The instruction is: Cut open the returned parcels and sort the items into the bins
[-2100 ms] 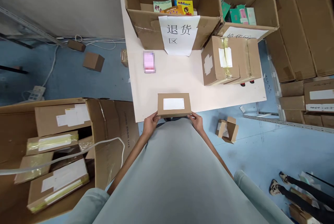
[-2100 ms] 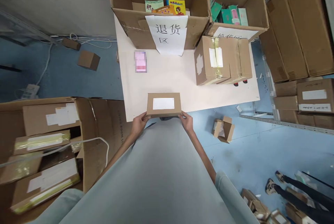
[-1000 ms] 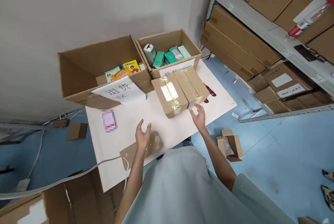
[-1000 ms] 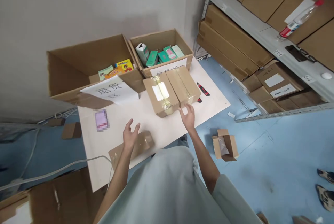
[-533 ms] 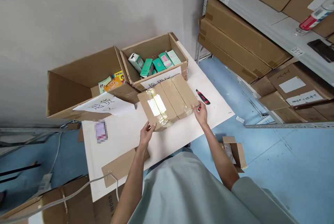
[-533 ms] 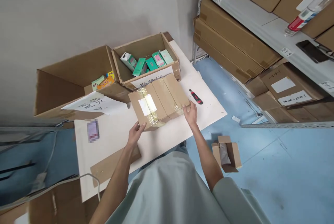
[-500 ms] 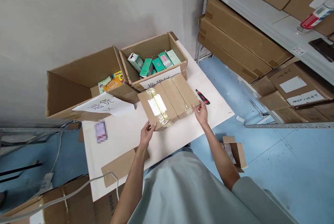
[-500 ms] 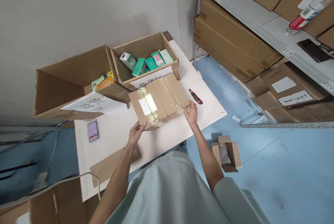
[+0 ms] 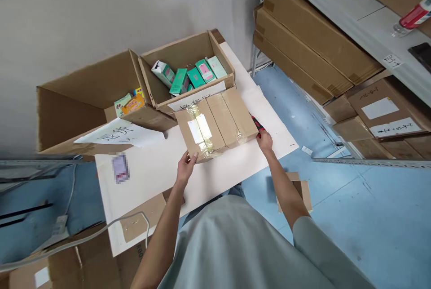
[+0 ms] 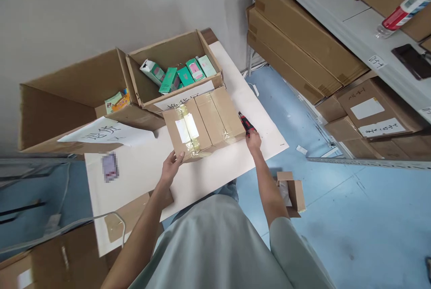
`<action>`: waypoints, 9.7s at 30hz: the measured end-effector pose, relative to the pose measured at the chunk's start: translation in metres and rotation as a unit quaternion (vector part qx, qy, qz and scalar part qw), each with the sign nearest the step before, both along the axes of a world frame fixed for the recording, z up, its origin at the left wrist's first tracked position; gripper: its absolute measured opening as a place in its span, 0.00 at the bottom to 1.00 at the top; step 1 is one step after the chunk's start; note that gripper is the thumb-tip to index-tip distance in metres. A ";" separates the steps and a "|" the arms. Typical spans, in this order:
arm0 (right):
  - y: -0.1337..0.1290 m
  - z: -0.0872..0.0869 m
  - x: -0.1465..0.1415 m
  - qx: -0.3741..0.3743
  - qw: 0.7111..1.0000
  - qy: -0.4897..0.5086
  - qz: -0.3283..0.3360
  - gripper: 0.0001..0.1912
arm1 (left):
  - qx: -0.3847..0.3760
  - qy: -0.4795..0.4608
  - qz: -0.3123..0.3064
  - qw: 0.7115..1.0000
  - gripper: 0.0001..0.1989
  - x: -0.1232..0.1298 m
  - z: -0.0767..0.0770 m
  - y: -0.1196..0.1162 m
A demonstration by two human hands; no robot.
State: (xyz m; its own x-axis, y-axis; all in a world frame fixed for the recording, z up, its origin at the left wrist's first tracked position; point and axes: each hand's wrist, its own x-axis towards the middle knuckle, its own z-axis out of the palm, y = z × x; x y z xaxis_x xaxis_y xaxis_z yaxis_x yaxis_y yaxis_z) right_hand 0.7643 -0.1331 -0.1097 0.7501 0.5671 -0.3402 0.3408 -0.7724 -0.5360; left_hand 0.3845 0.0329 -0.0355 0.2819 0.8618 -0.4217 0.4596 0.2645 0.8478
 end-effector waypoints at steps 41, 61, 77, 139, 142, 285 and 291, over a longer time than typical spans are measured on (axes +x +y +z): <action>-0.005 0.084 -0.417 0.073 0.953 0.287 0.070 0.38 | -0.083 -0.002 0.087 0.993 0.36 -0.396 -0.030 -0.060; 0.074 0.187 -0.464 -0.142 0.823 -0.068 0.546 0.26 | 0.038 -0.106 -0.009 0.994 0.30 -0.347 -0.045 -0.053; 0.103 0.188 -0.505 -0.254 0.719 -0.168 0.625 0.27 | 0.045 -0.112 -0.025 0.992 0.24 -0.339 -0.064 -0.041; 0.063 0.133 -0.299 -0.218 0.723 -0.100 0.648 0.23 | -0.062 0.000 0.127 0.990 0.20 -0.319 -0.024 -0.037; 0.058 0.111 -0.285 -0.173 0.740 -0.074 0.645 0.23 | -0.040 0.030 0.139 0.989 0.20 -0.313 -0.025 -0.043; 0.012 0.228 -0.440 -0.214 0.923 -0.085 0.307 0.35 | 0.267 -0.059 -0.225 0.935 0.15 -0.183 0.029 -0.036; 0.028 0.218 -0.429 -0.226 0.904 -0.067 0.358 0.36 | 0.260 -0.049 -0.190 0.946 0.13 -0.182 0.017 -0.039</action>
